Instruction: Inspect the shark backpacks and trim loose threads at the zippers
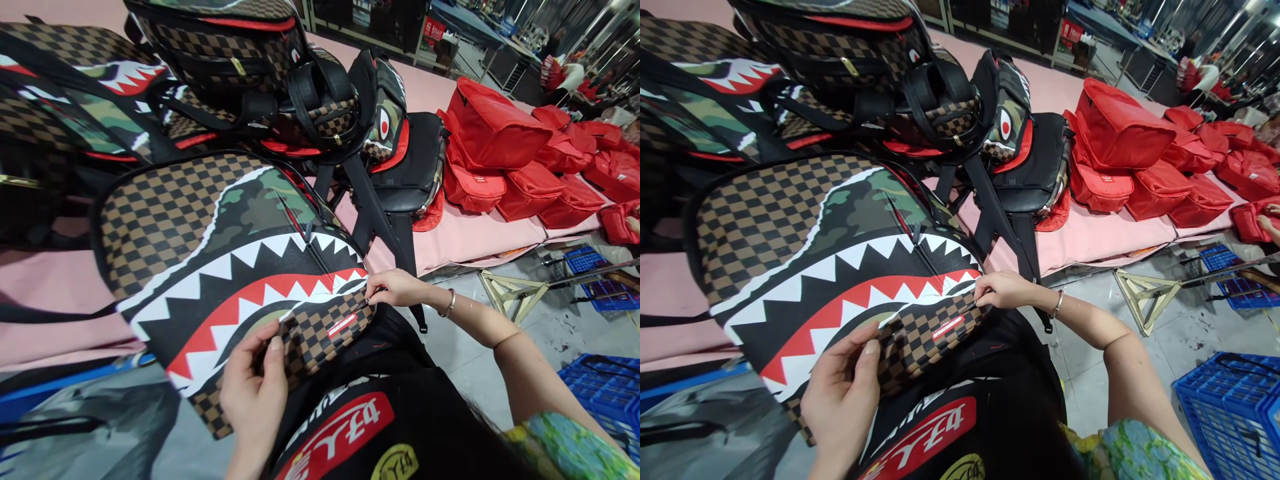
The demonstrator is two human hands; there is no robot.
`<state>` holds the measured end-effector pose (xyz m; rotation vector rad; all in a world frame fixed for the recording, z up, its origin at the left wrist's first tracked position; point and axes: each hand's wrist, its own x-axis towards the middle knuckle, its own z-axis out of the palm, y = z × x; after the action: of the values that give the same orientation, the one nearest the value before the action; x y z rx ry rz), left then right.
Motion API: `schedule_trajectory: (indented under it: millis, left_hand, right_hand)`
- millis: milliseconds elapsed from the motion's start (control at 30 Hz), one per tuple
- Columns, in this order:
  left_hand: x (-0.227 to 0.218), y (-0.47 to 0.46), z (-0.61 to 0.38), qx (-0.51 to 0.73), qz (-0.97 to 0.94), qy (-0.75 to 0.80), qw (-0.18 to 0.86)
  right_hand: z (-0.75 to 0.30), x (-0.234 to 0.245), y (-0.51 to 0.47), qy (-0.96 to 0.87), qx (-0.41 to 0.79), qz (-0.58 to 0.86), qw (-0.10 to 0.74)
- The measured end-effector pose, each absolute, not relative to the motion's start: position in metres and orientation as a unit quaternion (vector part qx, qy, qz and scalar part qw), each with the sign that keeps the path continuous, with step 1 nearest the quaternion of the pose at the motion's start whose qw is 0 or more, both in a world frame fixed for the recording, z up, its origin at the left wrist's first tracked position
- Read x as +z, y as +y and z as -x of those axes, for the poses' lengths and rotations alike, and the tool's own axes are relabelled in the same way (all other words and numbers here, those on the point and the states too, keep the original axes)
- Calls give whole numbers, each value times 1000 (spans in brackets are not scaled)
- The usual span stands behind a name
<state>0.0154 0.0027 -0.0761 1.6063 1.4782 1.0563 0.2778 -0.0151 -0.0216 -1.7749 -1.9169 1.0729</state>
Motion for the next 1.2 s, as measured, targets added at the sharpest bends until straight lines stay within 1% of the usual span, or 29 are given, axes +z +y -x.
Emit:
schedule_trajectory:
  millis: [167,300,367,567,767,967,1200]
  left_hand:
    - [-60,1,-16,424,-568,588,389]
    - [-49,0,-15,439,-556,607,361]
    - [-50,0,-13,446,-554,611,348]
    - [-63,2,-4,463,-539,605,359]
    - [-60,0,-6,461,-531,607,370]
    - [-66,1,-2,472,-517,605,378]
    - [-68,0,1,470,-515,604,385]
  right_hand:
    - [-288,-30,-20,-650,389,627,183]
    - [-289,-27,-21,-654,393,624,171]
    - [-283,-22,-19,-657,390,625,158]
    - [-268,-13,-10,-683,381,609,133]
    - [-257,-12,-4,-713,371,585,106]
    - [-247,-16,0,-735,361,565,99]
    - [-242,-14,-1,-721,359,585,99]
